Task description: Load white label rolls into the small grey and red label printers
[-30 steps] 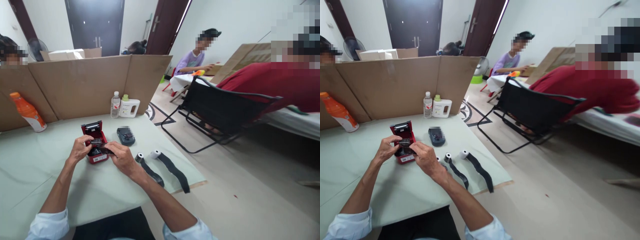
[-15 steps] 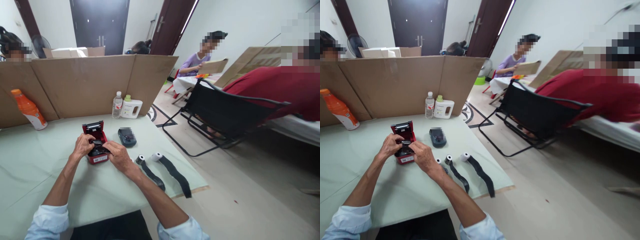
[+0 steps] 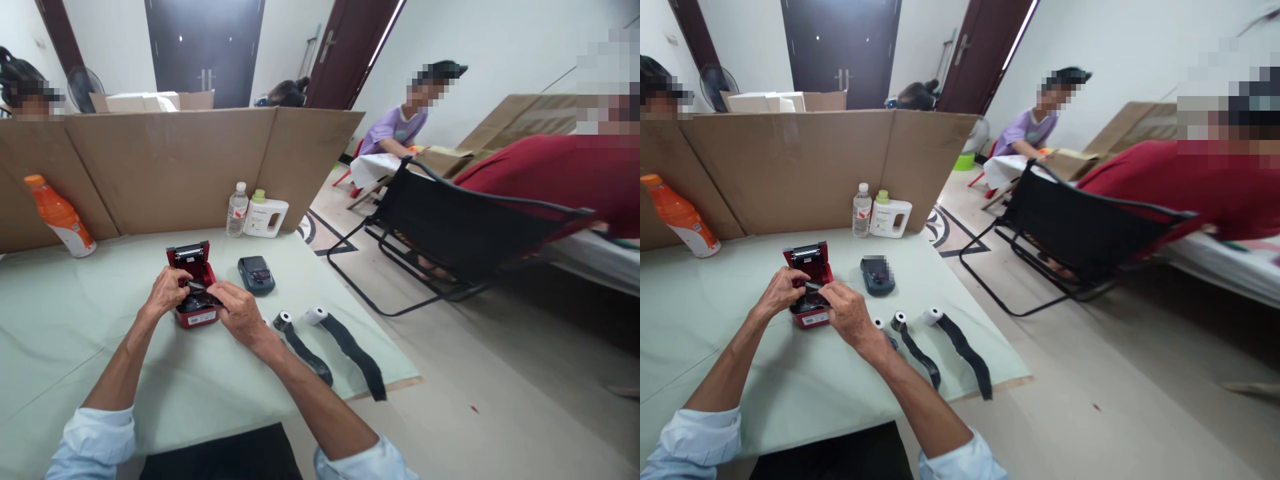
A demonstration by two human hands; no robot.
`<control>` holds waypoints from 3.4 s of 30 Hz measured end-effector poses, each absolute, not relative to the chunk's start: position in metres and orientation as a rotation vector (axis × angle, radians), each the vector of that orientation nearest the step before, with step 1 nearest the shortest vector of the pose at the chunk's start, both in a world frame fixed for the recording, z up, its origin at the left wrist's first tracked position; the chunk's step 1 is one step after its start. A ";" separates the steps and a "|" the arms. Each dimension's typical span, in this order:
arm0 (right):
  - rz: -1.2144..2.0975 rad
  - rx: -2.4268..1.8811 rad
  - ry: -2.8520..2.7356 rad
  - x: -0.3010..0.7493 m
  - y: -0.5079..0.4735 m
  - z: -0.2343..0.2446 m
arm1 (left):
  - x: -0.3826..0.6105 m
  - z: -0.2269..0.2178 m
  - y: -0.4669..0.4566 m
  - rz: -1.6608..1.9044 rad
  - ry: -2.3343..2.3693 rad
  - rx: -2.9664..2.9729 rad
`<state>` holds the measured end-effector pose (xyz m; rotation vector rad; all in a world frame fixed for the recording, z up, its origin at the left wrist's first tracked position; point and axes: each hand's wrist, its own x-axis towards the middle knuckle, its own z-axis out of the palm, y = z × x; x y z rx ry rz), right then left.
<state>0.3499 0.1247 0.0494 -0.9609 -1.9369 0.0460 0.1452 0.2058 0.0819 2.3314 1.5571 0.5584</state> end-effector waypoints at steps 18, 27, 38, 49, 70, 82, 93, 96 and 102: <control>0.042 -0.994 -1.992 0.348 0.133 0.059 | 0.136 0.083 0.206 0.680 1.341 2.321; 0.003 -0.987 -2.057 0.342 0.124 0.032 | 0.128 0.074 0.188 0.733 1.141 2.380; -0.038 -1.021 -2.066 0.336 0.129 0.026 | 0.117 0.086 0.224 1.302 1.489 2.031; -0.055 -1.053 -2.053 0.334 0.117 0.024 | 0.120 0.080 0.228 1.219 1.252 2.012; -0.078 -1.027 -2.017 0.341 0.109 0.024 | 0.100 0.041 0.145 0.930 1.186 2.531; 0.057 -1.175 -2.060 0.358 0.124 0.007 | 0.108 0.037 0.143 1.041 1.225 2.660; 0.097 -1.136 -1.988 0.356 0.119 -0.007 | 0.115 0.023 0.141 1.158 1.262 2.557; 0.176 -1.177 -1.893 0.350 0.117 -0.019 | 0.115 0.012 0.140 1.191 1.283 2.461; 0.615 -1.332 -1.642 0.341 0.117 -0.039 | 0.119 -0.002 0.138 1.005 1.440 2.192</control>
